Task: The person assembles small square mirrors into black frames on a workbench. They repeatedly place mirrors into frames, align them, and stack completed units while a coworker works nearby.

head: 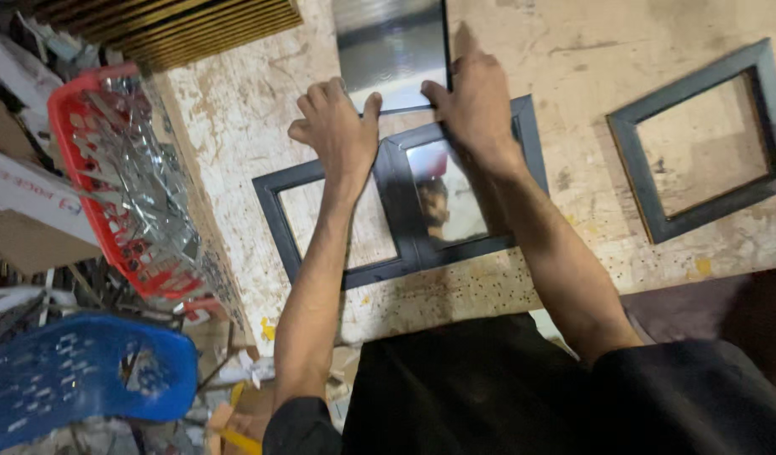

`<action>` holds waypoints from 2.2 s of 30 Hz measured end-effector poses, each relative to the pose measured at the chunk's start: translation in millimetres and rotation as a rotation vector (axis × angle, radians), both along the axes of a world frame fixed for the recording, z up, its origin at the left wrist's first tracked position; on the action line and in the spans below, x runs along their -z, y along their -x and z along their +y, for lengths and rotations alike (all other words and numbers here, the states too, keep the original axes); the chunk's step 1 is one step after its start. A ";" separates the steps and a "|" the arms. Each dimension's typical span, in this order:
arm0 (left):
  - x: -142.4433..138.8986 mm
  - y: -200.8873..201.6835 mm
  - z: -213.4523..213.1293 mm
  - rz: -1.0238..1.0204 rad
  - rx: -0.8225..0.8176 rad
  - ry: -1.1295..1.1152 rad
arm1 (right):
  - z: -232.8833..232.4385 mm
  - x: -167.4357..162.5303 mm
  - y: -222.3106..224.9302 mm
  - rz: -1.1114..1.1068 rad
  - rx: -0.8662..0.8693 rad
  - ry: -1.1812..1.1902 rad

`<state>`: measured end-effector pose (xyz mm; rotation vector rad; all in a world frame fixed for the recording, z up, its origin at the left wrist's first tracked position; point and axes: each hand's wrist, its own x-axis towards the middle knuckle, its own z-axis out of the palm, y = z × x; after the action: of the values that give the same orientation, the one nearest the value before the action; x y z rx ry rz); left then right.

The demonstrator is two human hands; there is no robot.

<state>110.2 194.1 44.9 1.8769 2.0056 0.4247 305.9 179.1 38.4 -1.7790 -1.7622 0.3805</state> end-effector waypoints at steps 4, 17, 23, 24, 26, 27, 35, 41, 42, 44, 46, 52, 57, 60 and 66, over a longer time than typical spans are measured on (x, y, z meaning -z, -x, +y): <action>-7.5 -1.3 11.1 -0.297 -0.276 0.127 | -0.2 2.6 -10.8 0.424 0.132 0.336; -20.1 76.0 -133.7 -1.027 -0.154 -0.143 | -122.7 -69.4 2.2 0.883 -0.141 0.206; 15.2 173.3 -202.2 -0.117 -0.010 -0.452 | -193.0 -41.7 85.3 0.892 -0.080 0.261; 22.4 178.6 -207.3 -0.067 0.012 -0.386 | -199.9 -35.9 96.9 0.936 -0.066 0.325; 35.0 184.7 -211.4 0.022 0.074 -0.270 | -201.5 -24.7 112.2 0.957 -0.064 0.358; 39.9 185.3 -213.2 0.016 0.069 -0.254 | -199.8 -20.4 116.7 0.965 -0.057 0.366; 40.8 185.6 -216.5 -0.003 0.118 -0.275 | -198.0 -4.5 134.4 0.424 -0.207 0.096; 29.4 178.6 -211.6 0.078 0.090 -0.271 | -196.7 -11.2 131.9 -0.381 -0.291 0.244; 27.5 177.8 -211.6 0.100 0.087 -0.297 | -195.3 -13.4 130.8 -0.401 -0.305 0.237; 23.4 174.1 -213.3 0.141 0.095 -0.332 | -195.3 -18.0 128.5 -0.414 -0.344 0.212; 18.7 166.9 -215.6 0.107 -0.011 -0.283 | -199.9 -21.9 125.3 -0.381 -0.303 0.168; 7.3 140.1 -213.3 0.341 -0.158 -0.147 | -224.7 -16.2 118.8 -0.307 -0.205 0.267; 14.9 155.7 -213.7 -0.296 -0.327 -0.038 | -225.2 -3.0 112.8 -0.289 -0.249 0.248; 18.8 158.8 -225.0 -0.242 -0.331 -0.094 | -227.3 -6.6 107.2 -0.273 -0.270 0.233; -38.6 134.3 -259.3 -0.220 -0.283 -0.379 | -236.3 -36.8 63.3 0.103 -0.204 0.028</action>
<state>-24.1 -65.1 83.5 1.6496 2.1541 1.1069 242.6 -57.1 75.2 -1.5728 -1.8774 0.5726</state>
